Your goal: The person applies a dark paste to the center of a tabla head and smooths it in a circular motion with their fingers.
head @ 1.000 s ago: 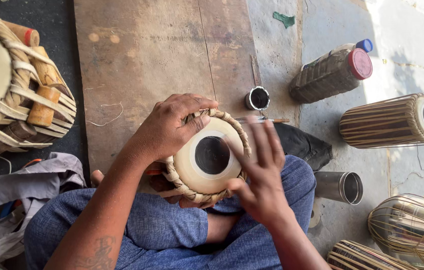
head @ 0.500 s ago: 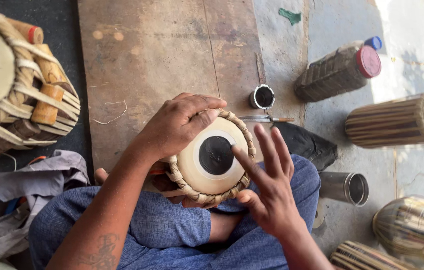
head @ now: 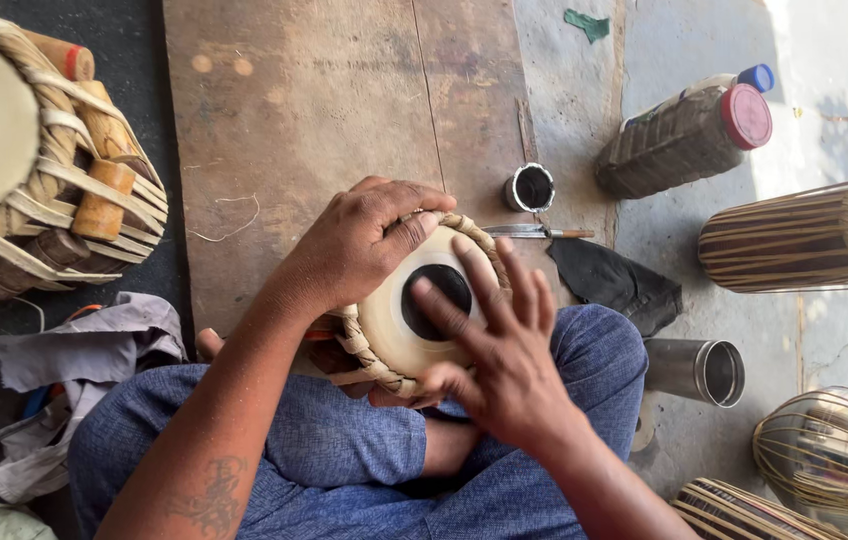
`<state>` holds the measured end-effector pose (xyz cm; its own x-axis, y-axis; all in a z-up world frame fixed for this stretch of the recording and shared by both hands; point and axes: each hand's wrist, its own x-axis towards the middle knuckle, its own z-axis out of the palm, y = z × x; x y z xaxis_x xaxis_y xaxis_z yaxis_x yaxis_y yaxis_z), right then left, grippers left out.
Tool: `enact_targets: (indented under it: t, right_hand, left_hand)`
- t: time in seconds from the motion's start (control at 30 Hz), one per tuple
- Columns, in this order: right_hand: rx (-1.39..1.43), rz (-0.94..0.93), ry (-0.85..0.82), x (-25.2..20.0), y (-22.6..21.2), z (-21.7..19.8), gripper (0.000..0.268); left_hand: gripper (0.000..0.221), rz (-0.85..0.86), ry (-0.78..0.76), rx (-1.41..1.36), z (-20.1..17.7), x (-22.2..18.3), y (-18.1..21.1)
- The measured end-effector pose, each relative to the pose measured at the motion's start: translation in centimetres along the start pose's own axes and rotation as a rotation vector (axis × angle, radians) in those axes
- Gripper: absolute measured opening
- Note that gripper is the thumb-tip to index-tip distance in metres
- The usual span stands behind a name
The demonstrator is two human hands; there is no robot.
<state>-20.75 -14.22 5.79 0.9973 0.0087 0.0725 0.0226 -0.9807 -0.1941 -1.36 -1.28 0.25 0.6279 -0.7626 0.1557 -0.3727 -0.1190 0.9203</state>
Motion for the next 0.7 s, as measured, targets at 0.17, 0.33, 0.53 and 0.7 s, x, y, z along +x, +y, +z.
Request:
enact_targets:
  t: [0.17,0.33,0.53,0.7]
  right_hand:
    - [0.025,0.030,-0.008,-0.2,-0.5,-1.2,0.072]
    - [0.010,-0.020,-0.014,-0.7,-1.1,0.1,0.073]
    - [0.054,0.071,0.007,-0.5,0.4,-0.8,0.071]
    - [0.042,-0.018,-0.029,-2.0,-0.7,-0.5,0.073]
  left_hand:
    - [0.026,0.060,0.043,0.009,-0.3,0.1,-0.2]
    - [0.024,0.010,0.026,0.019,0.1,0.2,-0.1]
    - [0.023,0.068,0.047,0.002,-0.1,-0.2,0.1]
    - [0.024,0.029,0.036,0.003,0.1,0.1,-0.3]
